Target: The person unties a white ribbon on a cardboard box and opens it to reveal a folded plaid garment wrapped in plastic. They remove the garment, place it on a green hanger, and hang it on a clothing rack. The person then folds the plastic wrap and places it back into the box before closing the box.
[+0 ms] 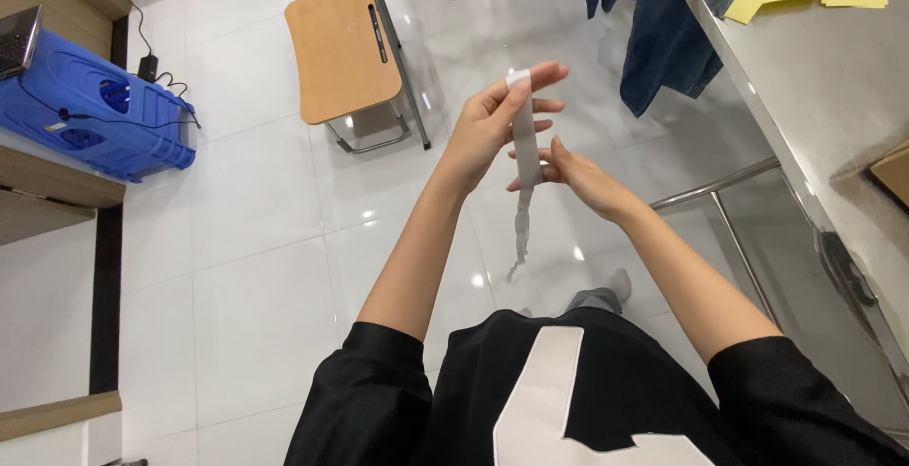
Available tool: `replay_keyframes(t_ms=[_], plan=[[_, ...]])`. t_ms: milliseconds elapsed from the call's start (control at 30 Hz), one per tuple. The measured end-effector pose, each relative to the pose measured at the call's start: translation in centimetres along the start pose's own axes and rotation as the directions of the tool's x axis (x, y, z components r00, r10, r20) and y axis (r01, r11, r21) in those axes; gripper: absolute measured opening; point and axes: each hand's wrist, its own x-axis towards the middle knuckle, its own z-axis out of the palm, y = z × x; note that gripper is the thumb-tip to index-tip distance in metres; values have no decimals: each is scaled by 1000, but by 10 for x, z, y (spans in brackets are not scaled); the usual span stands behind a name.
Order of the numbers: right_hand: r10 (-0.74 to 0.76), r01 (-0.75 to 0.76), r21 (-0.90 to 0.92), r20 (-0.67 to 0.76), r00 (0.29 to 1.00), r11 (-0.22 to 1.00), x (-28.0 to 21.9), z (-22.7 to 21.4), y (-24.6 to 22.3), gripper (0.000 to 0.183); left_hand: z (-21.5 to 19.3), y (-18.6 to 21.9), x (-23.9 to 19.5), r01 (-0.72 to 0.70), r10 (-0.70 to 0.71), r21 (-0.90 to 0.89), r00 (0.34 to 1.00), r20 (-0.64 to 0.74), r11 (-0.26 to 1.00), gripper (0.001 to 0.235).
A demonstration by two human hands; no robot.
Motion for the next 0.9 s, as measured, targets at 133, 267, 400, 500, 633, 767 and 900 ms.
replay_keyframes(t_ms=[133, 267, 400, 500, 633, 767, 900], plan=[[-73, 71, 28, 62, 995, 997, 2, 3, 15, 60, -5, -4, 6, -69, 68, -15, 995, -66, 997, 41], [46, -37, -102, 91, 995, 994, -9, 2, 9, 35, -12, -5, 9, 18, -30, -42, 950, -310, 999, 47], [61, -55, -82, 67, 996, 995, -30, 6, -26, 29, -34, -43, 7, 0, -75, -170, 897, -436, 985, 38], [-25, 22, -106, -24, 999, 994, -34, 5, -46, 31, -36, -70, 2, 73, -189, -269, 879, -437, 960, 39], [-132, 121, -129, -80, 988, 984, -31, -3, -65, 28, -15, -82, -3, 167, -296, -332, 873, -388, 928, 50], [-298, 293, -72, -90, 950, 953, -27, -12, -88, 20, 17, -81, -12, 265, -300, -223, 943, -143, 938, 76], [-270, 252, -112, -201, 942, 961, -31, -17, -117, 34, 37, -64, -21, 316, -300, -45, 929, 215, 948, 105]])
